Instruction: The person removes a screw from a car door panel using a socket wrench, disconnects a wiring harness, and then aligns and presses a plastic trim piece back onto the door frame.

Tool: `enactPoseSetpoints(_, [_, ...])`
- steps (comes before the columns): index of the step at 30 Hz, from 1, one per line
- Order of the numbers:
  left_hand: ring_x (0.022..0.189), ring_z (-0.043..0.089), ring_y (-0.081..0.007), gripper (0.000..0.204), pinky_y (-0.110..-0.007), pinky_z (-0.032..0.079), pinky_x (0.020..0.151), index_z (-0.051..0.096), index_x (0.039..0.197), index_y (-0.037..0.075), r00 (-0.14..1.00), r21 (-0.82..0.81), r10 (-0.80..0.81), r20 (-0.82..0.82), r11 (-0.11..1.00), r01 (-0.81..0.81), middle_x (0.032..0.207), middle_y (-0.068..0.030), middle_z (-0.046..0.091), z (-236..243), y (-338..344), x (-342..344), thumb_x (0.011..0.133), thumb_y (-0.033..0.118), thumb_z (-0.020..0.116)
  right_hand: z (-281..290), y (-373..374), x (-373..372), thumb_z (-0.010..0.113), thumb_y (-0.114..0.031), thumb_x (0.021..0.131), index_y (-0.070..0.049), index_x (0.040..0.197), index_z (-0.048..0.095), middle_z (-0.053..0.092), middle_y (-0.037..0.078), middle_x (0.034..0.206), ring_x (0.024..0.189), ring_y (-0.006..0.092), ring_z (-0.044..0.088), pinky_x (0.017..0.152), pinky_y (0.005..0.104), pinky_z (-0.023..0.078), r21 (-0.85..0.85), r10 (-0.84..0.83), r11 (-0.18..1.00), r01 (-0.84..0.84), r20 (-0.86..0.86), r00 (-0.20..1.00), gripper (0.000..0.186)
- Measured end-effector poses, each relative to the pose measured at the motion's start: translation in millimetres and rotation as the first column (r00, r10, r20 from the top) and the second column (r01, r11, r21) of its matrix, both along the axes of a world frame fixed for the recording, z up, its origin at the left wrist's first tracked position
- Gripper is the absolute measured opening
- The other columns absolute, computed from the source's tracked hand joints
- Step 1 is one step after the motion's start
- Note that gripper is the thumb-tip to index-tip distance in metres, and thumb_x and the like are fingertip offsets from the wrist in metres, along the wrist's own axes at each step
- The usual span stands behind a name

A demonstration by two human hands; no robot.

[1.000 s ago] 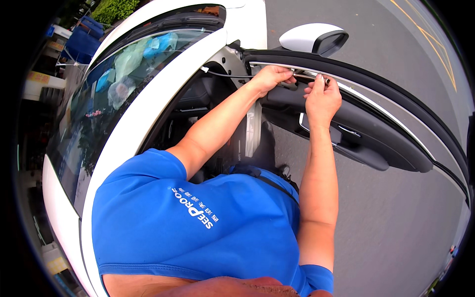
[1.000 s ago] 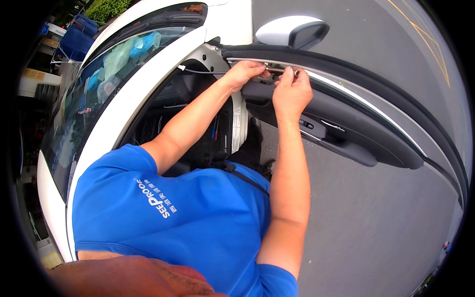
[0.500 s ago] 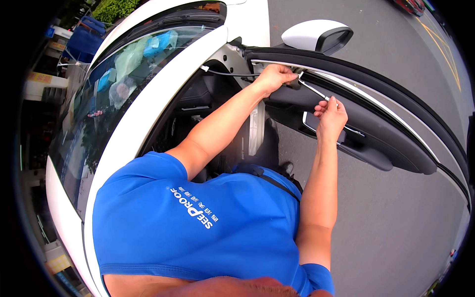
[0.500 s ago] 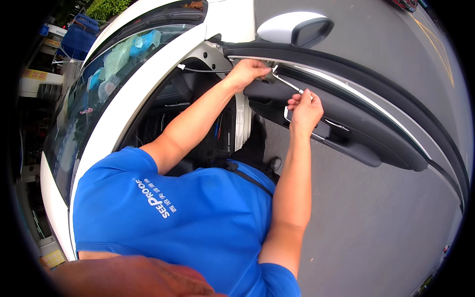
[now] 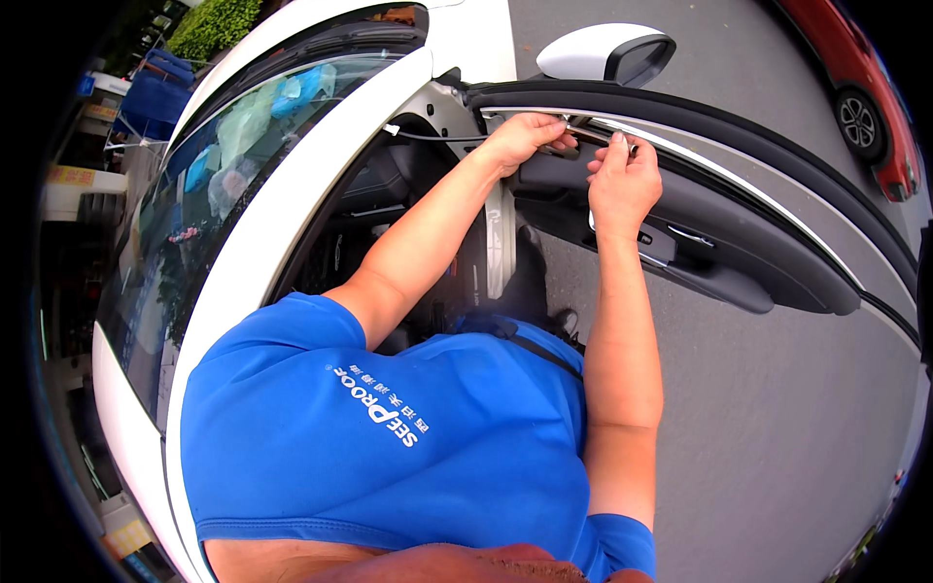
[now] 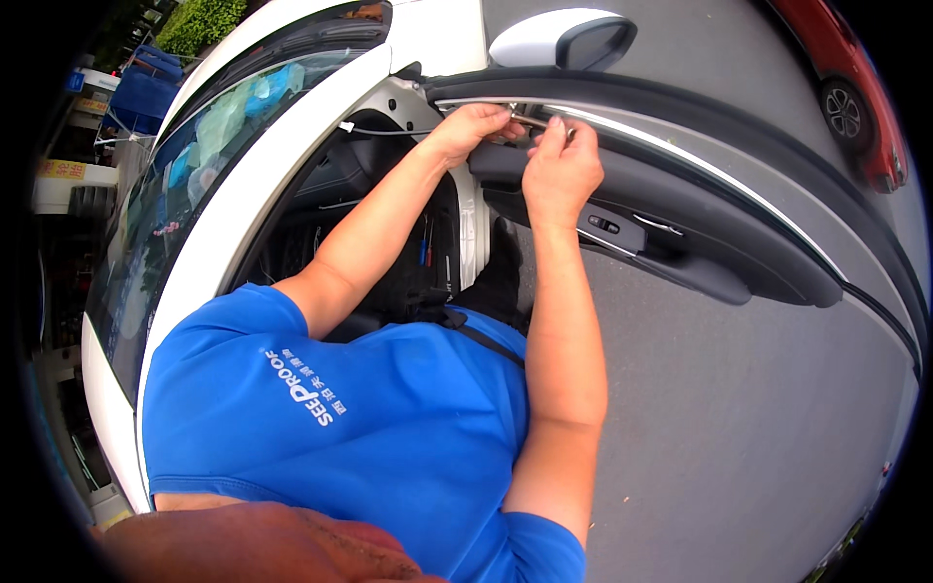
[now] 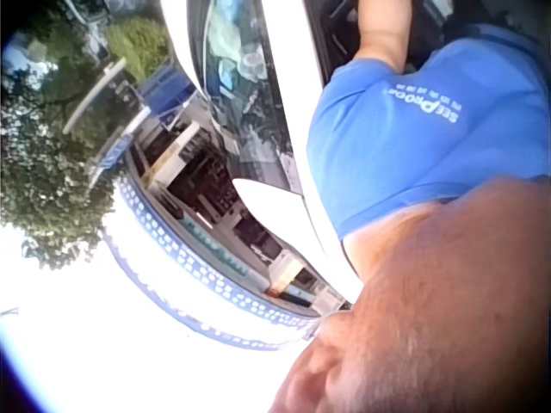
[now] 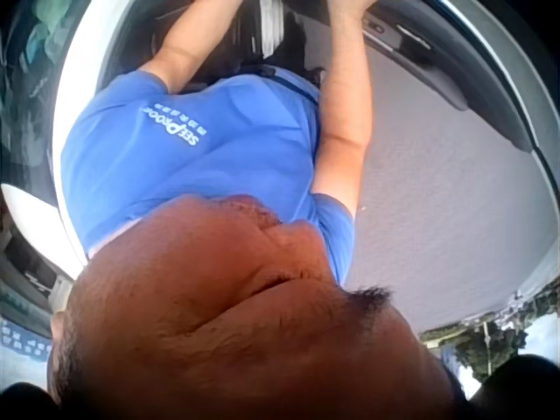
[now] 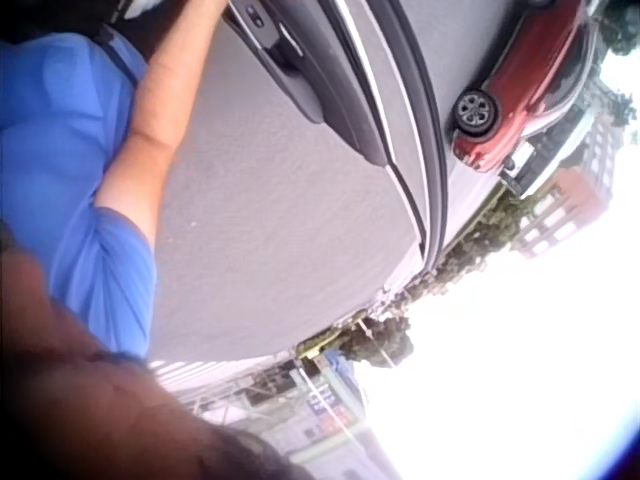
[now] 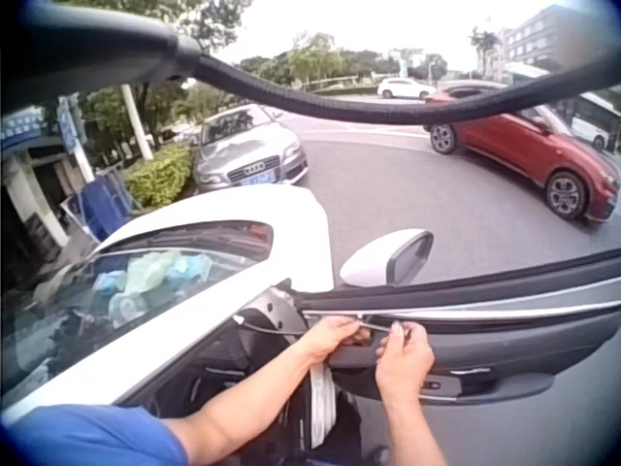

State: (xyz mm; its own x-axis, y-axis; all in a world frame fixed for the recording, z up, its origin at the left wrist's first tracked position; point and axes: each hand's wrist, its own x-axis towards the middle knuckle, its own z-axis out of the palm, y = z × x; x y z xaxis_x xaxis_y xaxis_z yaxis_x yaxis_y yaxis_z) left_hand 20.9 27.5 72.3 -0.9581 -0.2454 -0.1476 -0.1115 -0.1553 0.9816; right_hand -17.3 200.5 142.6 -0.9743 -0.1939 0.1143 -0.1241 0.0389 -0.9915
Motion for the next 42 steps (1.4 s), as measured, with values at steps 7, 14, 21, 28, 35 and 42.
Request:
enactPoseSetpoints(7, [0.091, 0.060, -0.0113, 0.032, -0.027, 0.044, 0.082, 0.069, 0.107, 0.003, 0.999, -0.009, 0.034, -0.022, 0.999, -0.035, 0.101, -0.0048, 0.070, -3, 2, -4, 0.099, 0.030, 0.054, 4, 1, -8, 0.056, -0.018, 0.097, 0.004, 0.099, 0.059, 0.065, 0.008, 0.071, 0.054, 0.0124, 0.062, 0.045, 0.0258, 0.050, -0.095, -0.009, 0.995, 0.026, 0.170, 0.985, 0.022])
enactPoseSetpoints(14, [0.092, 0.061, -0.0131, 0.029, -0.028, 0.046, 0.083, 0.068, 0.110, 0.002, 0.997, 0.013, 0.071, 0.002, 0.997, -0.071, 0.102, -0.0060, 0.070, -10, 3, -3, 0.098, 0.026, 0.057, -6, 8, -39, 0.054, -0.018, 0.099, 0.004, 0.093, 0.058, 0.062, 0.010, 0.069, 0.051, 0.0140, 0.059, 0.041, 0.0261, 0.045, -0.139, 0.039, 0.990, 0.005, 0.317, 0.947, 0.024])
enactPoseSetpoints(21, [0.087, 0.062, -0.0144, 0.030, -0.028, 0.049, 0.082, 0.068, 0.107, -0.001, 0.997, -0.015, 0.072, 0.042, 0.997, -0.071, 0.097, -0.0083, 0.070, -9, -2, -12, 0.095, 0.026, 0.062, -50, 17, -101, 0.050, -0.016, 0.100, 0.000, 0.093, 0.056, 0.060, 0.009, 0.074, 0.057, 0.0155, 0.057, 0.047, 0.0248, 0.044, -0.179, 0.185, 0.981, -0.069, 0.791, 0.584, 0.018])
enactPoseSetpoints(28, [0.087, 0.063, -0.0145, 0.030, -0.028, 0.048, 0.084, 0.068, 0.104, 0.000, 0.995, -0.062, 0.044, 0.089, 0.997, -0.039, 0.097, -0.0087, 0.071, -5, 1, -6, 0.096, 0.028, 0.060, -44, 33, -72, 0.051, -0.017, 0.100, -0.001, 0.089, 0.056, 0.059, 0.007, 0.068, 0.051, 0.0145, 0.056, 0.042, 0.0253, 0.044, -0.219, 0.251, 0.967, -0.132, 0.706, 0.662, 0.020])
enactPoseSetpoints(35, [0.093, 0.061, -0.0137, 0.032, -0.029, 0.046, 0.086, 0.068, 0.104, 0.003, 1.000, -0.009, 0.009, 0.028, 1.000, -0.009, 0.099, -0.0067, 0.070, -11, -3, -3, 0.099, 0.031, 0.055, -29, 21, -18, 0.054, -0.019, 0.100, 0.005, 0.097, 0.059, 0.061, 0.008, 0.070, 0.051, 0.0127, 0.058, 0.042, 0.0242, 0.046, -0.226, 0.092, 0.974, 0.014, 0.455, 0.886, 0.024])
enactPoseSetpoints(42, [0.094, 0.061, -0.0113, 0.036, -0.028, 0.043, 0.082, 0.067, 0.111, 0.006, 1.000, 0.063, -0.013, 0.007, 0.998, 0.013, 0.103, -0.0047, 0.069, -11, -8, -1, 0.101, 0.037, 0.050, 2, -1, 17, 0.059, -0.019, 0.097, 0.003, 0.101, 0.062, 0.065, 0.006, 0.074, 0.059, 0.0101, 0.062, 0.050, 0.0242, 0.050, -0.069, 0.098, 0.993, -0.099, -0.007, 0.995, 0.023])
